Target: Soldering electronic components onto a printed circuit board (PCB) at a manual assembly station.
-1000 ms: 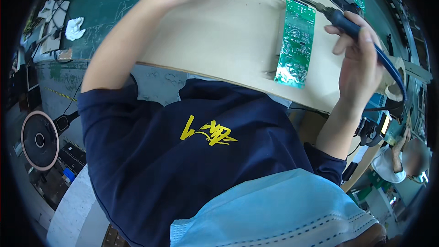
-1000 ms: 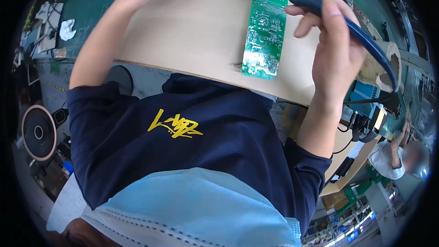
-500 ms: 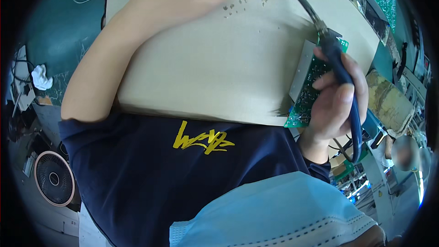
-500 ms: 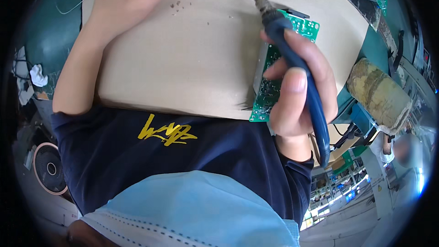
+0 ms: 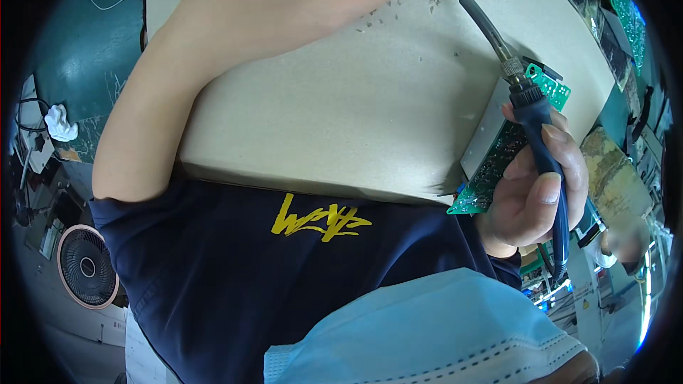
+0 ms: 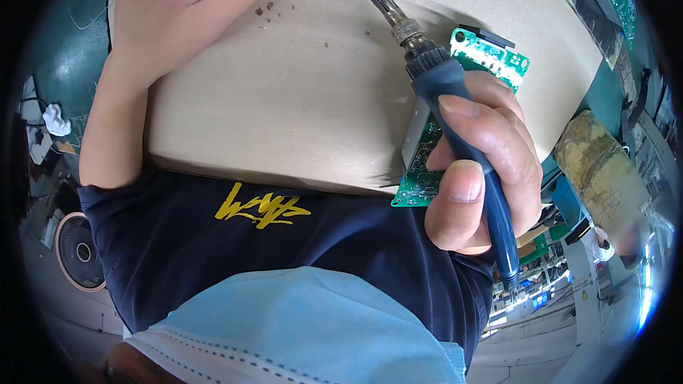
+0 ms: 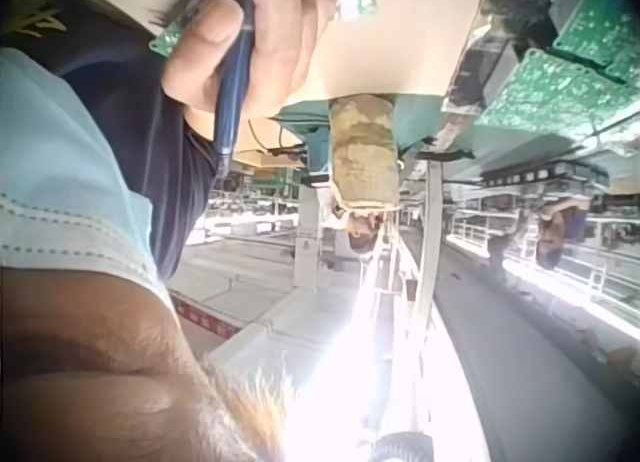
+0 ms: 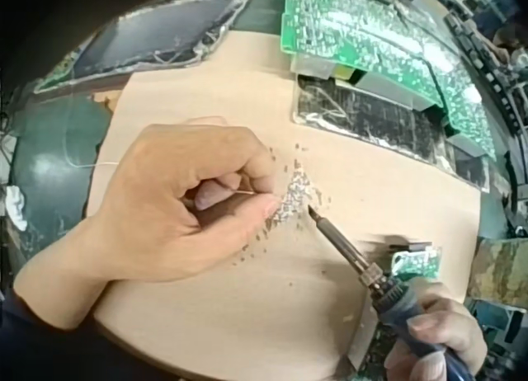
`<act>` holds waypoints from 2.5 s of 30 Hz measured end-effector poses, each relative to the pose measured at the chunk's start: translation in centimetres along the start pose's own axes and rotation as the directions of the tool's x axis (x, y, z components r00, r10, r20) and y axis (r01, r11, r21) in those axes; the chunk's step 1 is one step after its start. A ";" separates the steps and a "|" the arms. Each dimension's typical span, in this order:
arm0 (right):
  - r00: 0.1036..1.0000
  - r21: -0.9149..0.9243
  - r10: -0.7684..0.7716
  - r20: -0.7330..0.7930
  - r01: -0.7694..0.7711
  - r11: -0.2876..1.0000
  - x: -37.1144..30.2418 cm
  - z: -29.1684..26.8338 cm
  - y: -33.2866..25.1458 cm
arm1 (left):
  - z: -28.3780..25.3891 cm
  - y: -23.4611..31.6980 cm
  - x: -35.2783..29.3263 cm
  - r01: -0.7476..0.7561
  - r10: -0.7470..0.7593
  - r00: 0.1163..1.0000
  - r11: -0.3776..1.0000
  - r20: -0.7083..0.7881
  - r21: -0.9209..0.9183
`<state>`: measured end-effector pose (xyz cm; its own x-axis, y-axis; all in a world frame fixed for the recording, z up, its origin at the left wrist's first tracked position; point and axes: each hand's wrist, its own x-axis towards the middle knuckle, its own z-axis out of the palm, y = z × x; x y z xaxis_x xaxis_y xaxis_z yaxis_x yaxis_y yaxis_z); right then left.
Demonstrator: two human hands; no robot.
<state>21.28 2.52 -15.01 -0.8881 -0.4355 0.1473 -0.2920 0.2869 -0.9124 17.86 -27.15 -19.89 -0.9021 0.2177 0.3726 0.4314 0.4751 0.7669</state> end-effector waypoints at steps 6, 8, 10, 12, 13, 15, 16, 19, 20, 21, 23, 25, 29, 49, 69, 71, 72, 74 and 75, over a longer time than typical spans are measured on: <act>0.995 0.031 -0.098 -0.009 0.099 0.995 0.5 0.1 0.9 | -0.1 1.0 0.2 0.071 -0.071 0.997 0.998 0.018 0.000; 0.998 0.032 -0.069 -0.012 0.070 0.997 0.5 0.1 0.7 | -0.2 1.0 0.2 0.126 -0.127 0.992 0.991 0.027 0.044; 0.998 0.022 -0.054 -0.030 0.054 0.998 0.3 0.3 0.5 | -0.2 0.7 0.1 0.070 -0.069 0.997 0.998 0.028 -0.003; 0.998 0.004 -0.045 -0.047 0.045 0.999 0.2 0.5 0.4 | -0.3 0.3 0.0 0.017 -0.016 1.000 0.999 0.021 -0.046; 0.998 0.001 -0.028 -0.049 0.028 1.000 0.1 0.5 0.3 | -0.3 0.3 -0.1 0.022 -0.021 1.000 0.999 0.019 -0.041; 0.999 0.001 0.019 -0.046 -0.019 1.000 0.0 0.6 -0.1 | -0.4 0.2 -0.2 0.054 -0.054 0.998 0.999 0.039 -0.008; 0.998 -0.002 0.041 -0.041 -0.042 0.999 0.0 0.6 -0.3 | -0.4 0.3 -0.3 0.079 -0.080 0.995 0.997 0.060 0.024; 0.995 -0.018 0.086 -0.041 -0.087 0.996 0.1 0.6 -0.8 | -0.2 0.8 0.1 0.068 -0.066 0.997 0.996 0.029 -0.062; 0.996 -0.025 0.073 -0.042 -0.074 0.997 0.2 0.7 -0.9 | -0.2 1.1 0.1 0.071 -0.070 0.997 0.996 0.022 -0.057; 0.997 -0.024 0.056 -0.049 -0.058 0.998 0.3 0.8 -0.8 | -0.2 1.3 0.2 0.075 -0.074 0.997 0.996 0.015 -0.052; 0.998 -0.023 0.016 -0.053 -0.017 1.000 0.5 1.0 -0.4 | -0.2 1.8 0.0 0.131 -0.133 0.990 0.990 0.040 0.051; 0.998 -0.026 -0.028 -0.057 0.027 0.999 0.6 1.3 -0.1 | -0.2 1.9 -0.2 0.146 -0.152 0.987 0.982 0.046 0.118; 0.996 -0.041 -0.024 -0.081 0.021 0.999 0.5 1.5 -0.1 | -0.6 0.8 -0.2 0.097 -0.091 0.993 0.992 0.072 -0.087; 0.997 -0.036 -0.005 -0.077 0.002 0.999 0.5 1.9 -0.4 | -0.6 0.9 -0.3 0.118 -0.121 0.990 0.992 0.070 0.047; 0.999 -0.056 -0.005 -0.050 0.002 0.998 0.5 1.9 -0.4 | -0.5 0.2 -0.3 0.070 -0.069 0.997 0.997 0.030 -0.044; 0.999 -0.058 -0.007 -0.048 0.004 0.998 0.5 2.0 -0.3 | -0.8 0.1 -0.3 0.145 -0.144 0.987 0.989 0.073 -0.007; 0.999 -0.056 -0.006 -0.048 0.004 0.998 0.5 2.0 -0.3 | -0.9 0.1 -0.4 0.181 -0.180 0.980 0.983 0.088 -0.005; 0.999 -0.053 0.001 -0.052 -0.004 0.999 0.5 2.0 -0.3 | -0.9 0.4 -0.6 0.211 -0.208 0.974 0.977 0.090 -0.023; 0.998 -0.051 0.007 -0.055 -0.010 0.999 0.4 2.1 -0.4 | -0.9 0.4 -0.6 0.202 -0.200 0.976 0.979 0.086 -0.009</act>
<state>21.73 0.46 -15.38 -0.9083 -0.3857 0.1620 -0.3012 0.3341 -0.8931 18.58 -27.83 -19.33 -0.9677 0.1907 0.1650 0.2405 0.5016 0.8310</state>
